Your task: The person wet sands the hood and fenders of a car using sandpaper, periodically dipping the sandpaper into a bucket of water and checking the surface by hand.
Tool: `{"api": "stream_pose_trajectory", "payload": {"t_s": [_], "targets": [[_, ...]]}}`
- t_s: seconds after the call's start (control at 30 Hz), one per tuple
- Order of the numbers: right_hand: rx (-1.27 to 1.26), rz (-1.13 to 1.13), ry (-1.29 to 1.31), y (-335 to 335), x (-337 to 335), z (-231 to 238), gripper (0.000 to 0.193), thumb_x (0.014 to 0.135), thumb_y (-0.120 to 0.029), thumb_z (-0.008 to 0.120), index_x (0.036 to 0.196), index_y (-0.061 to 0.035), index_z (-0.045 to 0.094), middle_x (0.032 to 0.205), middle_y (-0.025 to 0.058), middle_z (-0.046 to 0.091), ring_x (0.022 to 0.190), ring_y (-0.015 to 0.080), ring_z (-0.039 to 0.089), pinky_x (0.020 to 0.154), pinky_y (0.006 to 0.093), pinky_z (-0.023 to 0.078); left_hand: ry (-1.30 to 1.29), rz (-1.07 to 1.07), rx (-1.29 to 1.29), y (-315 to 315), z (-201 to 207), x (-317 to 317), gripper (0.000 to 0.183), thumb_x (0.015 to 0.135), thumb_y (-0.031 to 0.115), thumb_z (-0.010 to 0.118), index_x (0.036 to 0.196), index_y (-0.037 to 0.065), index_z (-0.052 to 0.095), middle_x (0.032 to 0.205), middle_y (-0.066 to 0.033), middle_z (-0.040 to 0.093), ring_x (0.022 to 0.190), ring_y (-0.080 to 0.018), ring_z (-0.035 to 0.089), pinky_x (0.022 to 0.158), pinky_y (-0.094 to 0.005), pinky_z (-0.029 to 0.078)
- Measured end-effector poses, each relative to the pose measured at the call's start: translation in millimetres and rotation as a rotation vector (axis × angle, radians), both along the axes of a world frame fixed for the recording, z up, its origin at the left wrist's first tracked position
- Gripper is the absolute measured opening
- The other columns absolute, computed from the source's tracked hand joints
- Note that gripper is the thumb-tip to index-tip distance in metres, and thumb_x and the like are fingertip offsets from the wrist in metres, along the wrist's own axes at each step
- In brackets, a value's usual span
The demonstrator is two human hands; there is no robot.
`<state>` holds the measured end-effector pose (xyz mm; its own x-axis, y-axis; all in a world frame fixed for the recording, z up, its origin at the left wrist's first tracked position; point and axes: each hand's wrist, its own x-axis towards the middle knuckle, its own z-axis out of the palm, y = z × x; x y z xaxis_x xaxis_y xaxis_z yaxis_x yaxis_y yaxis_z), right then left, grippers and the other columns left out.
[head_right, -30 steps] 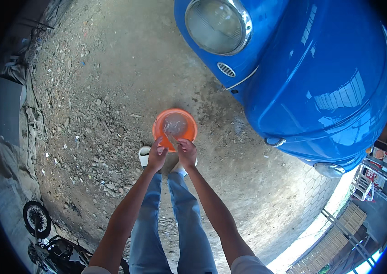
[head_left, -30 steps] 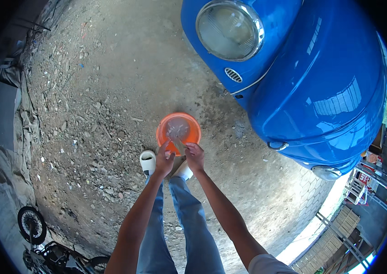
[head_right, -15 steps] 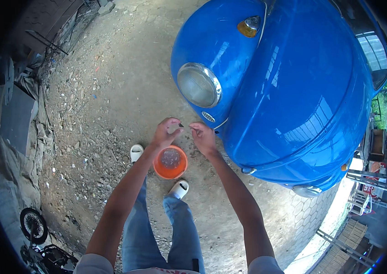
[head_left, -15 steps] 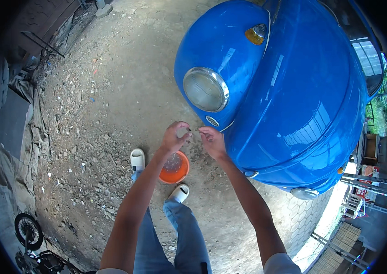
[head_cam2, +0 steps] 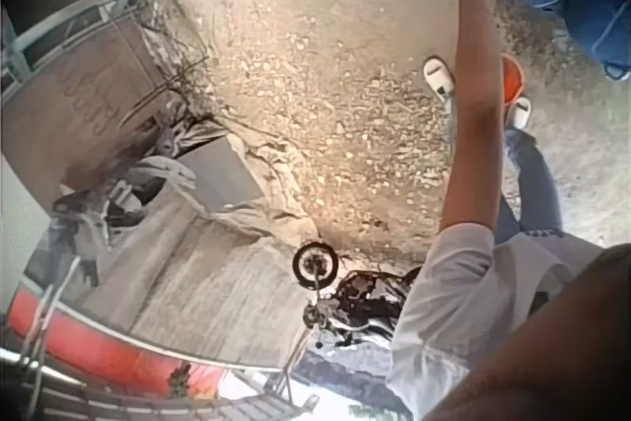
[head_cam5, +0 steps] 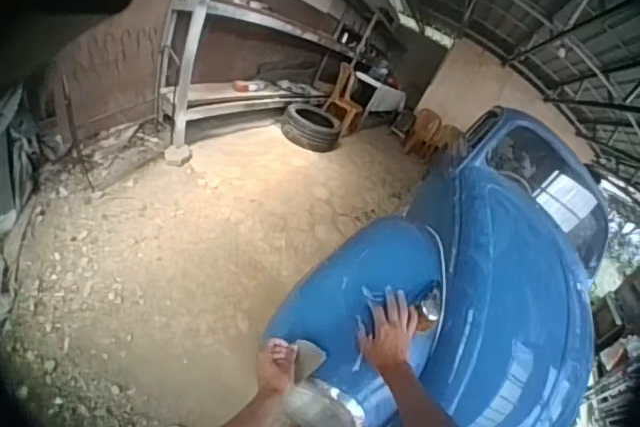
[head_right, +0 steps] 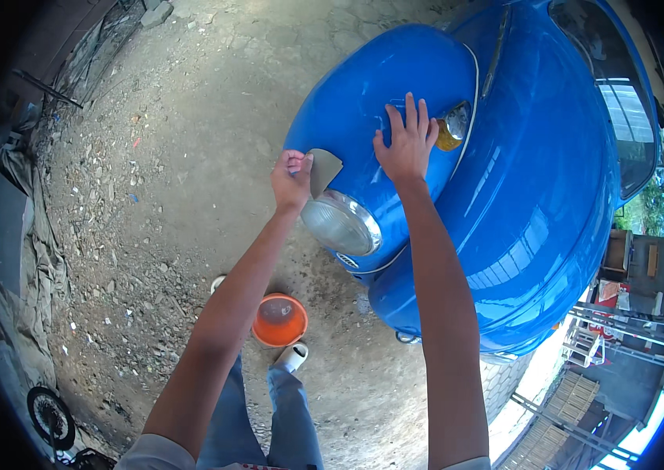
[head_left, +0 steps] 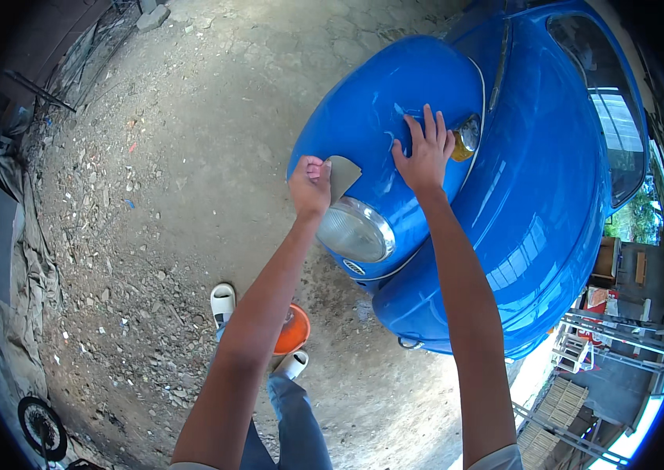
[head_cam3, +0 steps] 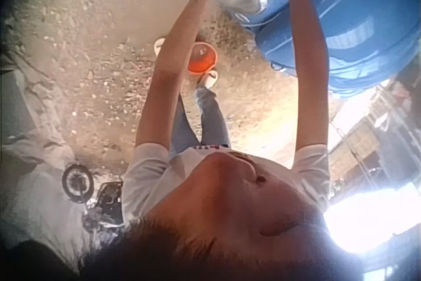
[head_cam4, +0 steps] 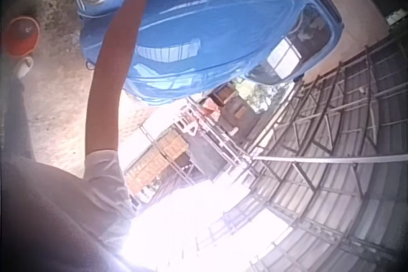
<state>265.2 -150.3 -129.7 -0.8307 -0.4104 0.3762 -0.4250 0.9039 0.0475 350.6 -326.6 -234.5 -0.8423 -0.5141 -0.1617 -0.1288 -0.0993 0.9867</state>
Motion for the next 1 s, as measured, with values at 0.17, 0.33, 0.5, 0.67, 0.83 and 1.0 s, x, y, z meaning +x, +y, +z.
{"api": "stream_pose_trajectory", "payload": {"t_s": [0.17, 0.33, 0.5, 0.67, 0.83, 1.0], "targets": [[0.022, -0.195, 0.044, 10, -4, -13, 0.061, 0.088, -0.041, 0.063, 0.141, -0.0125, 0.053, 0.157, 0.0179, 0.04, 0.148, 0.0395, 0.032, 0.121, 0.0616, 0.014, 0.158, -0.113, -0.218, 34, -17, 7, 0.043, 0.097, 0.009, 0.062, 0.136, -0.002, 0.049, 0.139, -0.0256, 0.051, 0.131, -0.0394, 0.051, 0.107, -0.0446, 0.042], [0.02, -0.192, -0.015, 6, 0, -3, 0.061, 0.083, -0.034, 0.064, 0.139, -0.0104, 0.056, 0.157, 0.018, 0.04, 0.148, 0.0389, 0.032, 0.12, 0.0635, 0.013, 0.102, -0.24, -0.26, 49, -21, 1, 0.066, 0.106, 0.028, 0.043, 0.155, -0.007, 0.016, 0.161, -0.0311, 0.021, 0.15, -0.0476, 0.017, 0.121, -0.0543, 0.019], [0.024, -0.196, -0.051, 7, 2, -2, 0.059, 0.083, -0.032, 0.063, 0.137, -0.0095, 0.058, 0.157, 0.0194, 0.04, 0.149, 0.0398, 0.031, 0.119, 0.0638, 0.013, 0.03, -0.254, -0.345, 5, -21, -124, 0.072, 0.107, 0.044, 0.036, 0.157, -0.005, 0.02, 0.161, -0.0269, 0.026, 0.149, -0.0483, 0.02, 0.121, -0.0565, 0.016], [0.022, -0.21, -0.083, -2, 3, -1, 0.06, 0.082, -0.032, 0.062, 0.138, -0.0102, 0.058, 0.158, 0.0184, 0.039, 0.149, 0.0388, 0.031, 0.12, 0.0621, 0.013, 0.016, -0.366, -0.458, -6, 12, -185, 0.076, 0.102, 0.05, 0.046, 0.155, -0.002, 0.031, 0.159, -0.0222, 0.036, 0.149, -0.042, 0.028, 0.121, -0.0537, 0.02], [0.042, -0.252, -0.099, 9, 8, 1, 0.061, 0.081, -0.032, 0.062, 0.138, -0.0108, 0.059, 0.159, 0.0178, 0.039, 0.15, 0.0388, 0.03, 0.12, 0.0621, 0.014, 0.125, -0.441, -0.451, 0, 11, -130, 0.084, 0.102, 0.056, 0.044, 0.159, -0.001, 0.02, 0.163, -0.0218, 0.026, 0.151, -0.0426, 0.021, 0.123, -0.0541, 0.015], [-0.008, -0.269, -0.139, 1, 10, -1, 0.06, 0.081, -0.032, 0.061, 0.138, -0.0111, 0.059, 0.158, 0.0183, 0.039, 0.15, 0.0393, 0.03, 0.12, 0.0618, 0.014, 0.191, -0.418, -0.363, -3, 12, -125, 0.089, 0.102, 0.06, 0.039, 0.16, 0.0, 0.011, 0.165, -0.0207, 0.021, 0.153, -0.0435, 0.017, 0.123, -0.0552, 0.013]]}}
